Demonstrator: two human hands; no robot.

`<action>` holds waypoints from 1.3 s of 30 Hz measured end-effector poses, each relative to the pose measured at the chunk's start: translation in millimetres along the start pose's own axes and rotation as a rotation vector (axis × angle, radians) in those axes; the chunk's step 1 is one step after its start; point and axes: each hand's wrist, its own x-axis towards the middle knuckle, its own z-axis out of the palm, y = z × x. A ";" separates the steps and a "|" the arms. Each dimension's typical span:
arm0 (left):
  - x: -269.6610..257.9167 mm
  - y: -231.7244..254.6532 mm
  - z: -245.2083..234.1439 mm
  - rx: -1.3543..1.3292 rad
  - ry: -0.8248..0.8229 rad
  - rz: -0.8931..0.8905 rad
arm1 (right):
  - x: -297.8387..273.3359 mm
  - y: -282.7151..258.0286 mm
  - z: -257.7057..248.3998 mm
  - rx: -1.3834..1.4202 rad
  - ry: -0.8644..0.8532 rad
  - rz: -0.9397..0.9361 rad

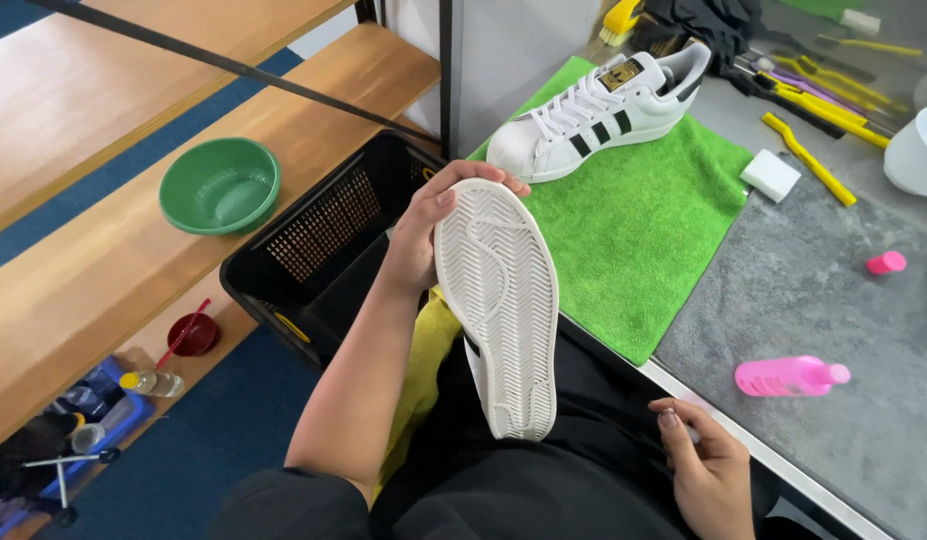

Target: The person cleans the sole of a white sneaker using a cotton swab and a pink liquid cleaning solution. They repeatedly rub the swab into the tread pattern, occasionally reapplying the solution, and rotate the shoe to access different areas of the sole.

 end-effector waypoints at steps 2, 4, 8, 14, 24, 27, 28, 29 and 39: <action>1.0 2.3 -4.7 0.039 -0.087 -0.038 | 0.6 3.1 -1.1 0.046 -0.015 0.049; 1.5 2.0 -7.9 0.008 -0.115 -0.042 | 1.7 7.9 -2.5 0.059 -0.027 0.059; 2.8 -1.1 -8.8 -0.067 -0.136 -0.061 | 2.5 4.5 -3.3 0.036 -0.043 0.105; 2.8 -6.9 -2.8 -0.142 -0.044 -0.056 | 5.2 5.1 -4.2 -0.029 -0.082 0.083; -11.0 10.0 56.3 -0.003 -0.127 0.007 | -4.8 -109.2 29.3 -0.517 -0.123 -0.524; -15.1 20.2 76.4 0.236 -0.131 0.058 | -7.7 -149.7 50.3 -0.542 -0.199 -0.769; -15.4 20.7 78.8 0.306 -0.142 0.096 | -8.2 -157.0 55.6 -0.574 -0.208 -0.820; -15.6 21.4 80.7 0.375 -0.153 0.135 | -8.5 -164.2 61.4 -0.606 -0.218 -0.871; -21.6 26.0 97.6 0.531 -0.087 0.121 | -13.7 -168.5 78.0 -0.834 -0.083 -0.936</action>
